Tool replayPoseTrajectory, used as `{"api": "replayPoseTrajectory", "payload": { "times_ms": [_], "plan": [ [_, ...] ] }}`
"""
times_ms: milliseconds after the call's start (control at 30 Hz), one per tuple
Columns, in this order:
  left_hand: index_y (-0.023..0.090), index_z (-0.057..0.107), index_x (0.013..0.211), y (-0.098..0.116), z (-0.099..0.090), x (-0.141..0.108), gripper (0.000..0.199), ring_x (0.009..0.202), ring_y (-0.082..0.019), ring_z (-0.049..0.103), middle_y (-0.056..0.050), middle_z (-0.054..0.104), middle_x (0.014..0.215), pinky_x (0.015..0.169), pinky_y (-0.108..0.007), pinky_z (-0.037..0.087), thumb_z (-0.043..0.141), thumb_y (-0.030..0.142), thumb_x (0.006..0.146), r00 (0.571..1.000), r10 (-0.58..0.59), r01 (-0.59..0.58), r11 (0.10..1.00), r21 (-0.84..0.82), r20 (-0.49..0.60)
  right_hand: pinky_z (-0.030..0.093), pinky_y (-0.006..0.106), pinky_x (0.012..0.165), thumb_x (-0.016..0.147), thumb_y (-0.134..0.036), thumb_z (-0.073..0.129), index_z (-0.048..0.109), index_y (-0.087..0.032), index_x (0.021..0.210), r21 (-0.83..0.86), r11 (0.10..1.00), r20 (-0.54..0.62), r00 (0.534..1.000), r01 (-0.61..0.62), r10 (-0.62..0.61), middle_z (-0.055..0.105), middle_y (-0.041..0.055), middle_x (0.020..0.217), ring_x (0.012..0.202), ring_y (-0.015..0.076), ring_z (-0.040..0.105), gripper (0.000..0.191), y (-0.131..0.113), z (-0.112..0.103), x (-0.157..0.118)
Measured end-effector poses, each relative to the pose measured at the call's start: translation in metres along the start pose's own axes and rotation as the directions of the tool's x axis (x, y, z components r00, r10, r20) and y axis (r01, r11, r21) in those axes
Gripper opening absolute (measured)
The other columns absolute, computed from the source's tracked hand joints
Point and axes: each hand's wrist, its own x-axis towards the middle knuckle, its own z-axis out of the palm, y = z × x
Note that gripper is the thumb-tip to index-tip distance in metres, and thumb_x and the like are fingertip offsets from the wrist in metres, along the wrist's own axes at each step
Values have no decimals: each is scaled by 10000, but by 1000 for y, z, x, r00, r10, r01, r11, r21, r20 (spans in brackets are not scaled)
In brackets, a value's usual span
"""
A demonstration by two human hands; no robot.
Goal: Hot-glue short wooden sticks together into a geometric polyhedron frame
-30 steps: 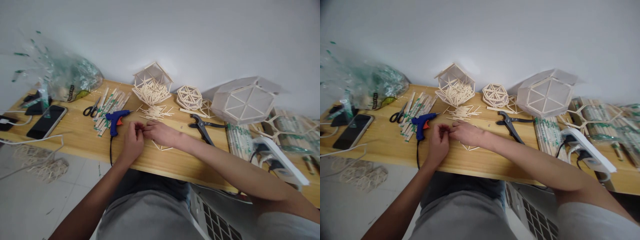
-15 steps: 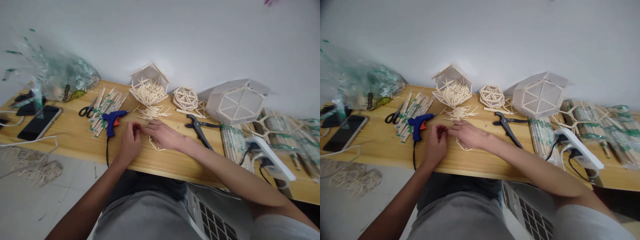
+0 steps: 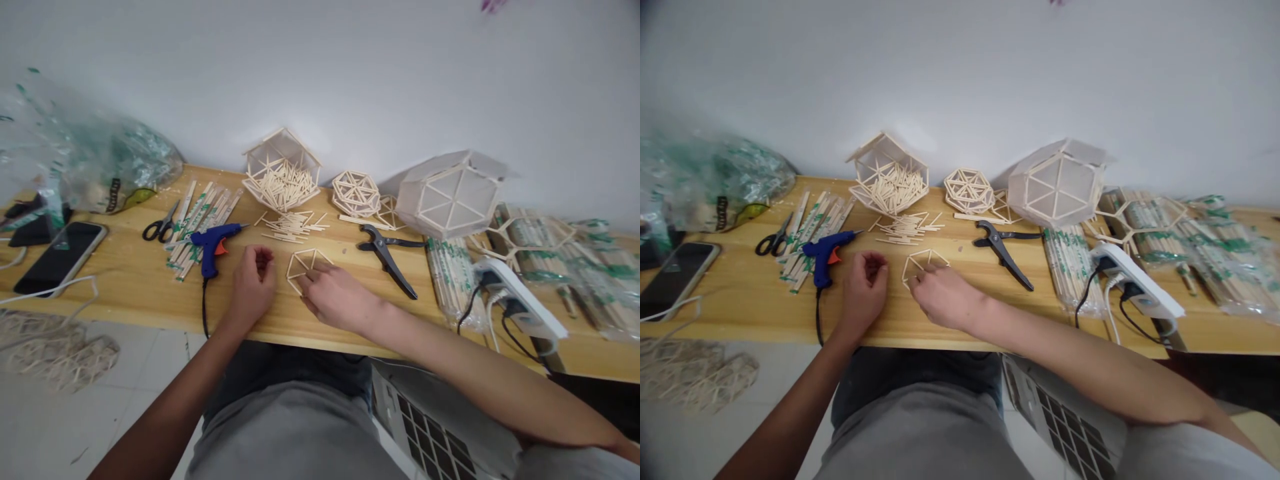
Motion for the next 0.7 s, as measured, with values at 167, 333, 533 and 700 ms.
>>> {"api": "replayPoseTrajectory", "payload": {
  "times_ms": [167,333,533,700],
  "plan": [
    [238,626,1137,-1,0,1,149,936,-254,780,-79,769,1048,889,-425,675,657,272,995,1000,-13,13,1000,8,-12,551,383,901,1048,-79,628,734,-115,1112,-22,999,107,994,32,-30,831,170,1040,1015,285,775,128,-3,-7,6],
    [236,629,1135,-1,-1,0,155,954,-261,781,-86,773,1053,900,-436,674,656,282,990,1000,-28,28,1000,9,8,539,354,776,1045,-76,642,745,-125,1055,-20,1000,115,993,25,-22,845,143,1008,923,277,811,115,0,0,6],
    [253,620,1112,4,-2,1,147,956,-260,773,-74,766,1060,909,-428,666,658,264,970,999,-44,44,999,20,9,571,357,787,1018,-29,653,758,-126,1125,-87,995,93,995,38,-29,839,144,1020,974,285,822,179,-7,7,9],
    [261,613,1101,5,-2,1,137,959,-258,772,-61,762,1052,917,-420,662,653,259,971,999,-48,48,998,29,9,608,404,794,1028,-1,580,722,-98,1154,-189,979,68,996,71,-60,818,168,1015,980,316,809,213,-20,9,10]
  ]
}}
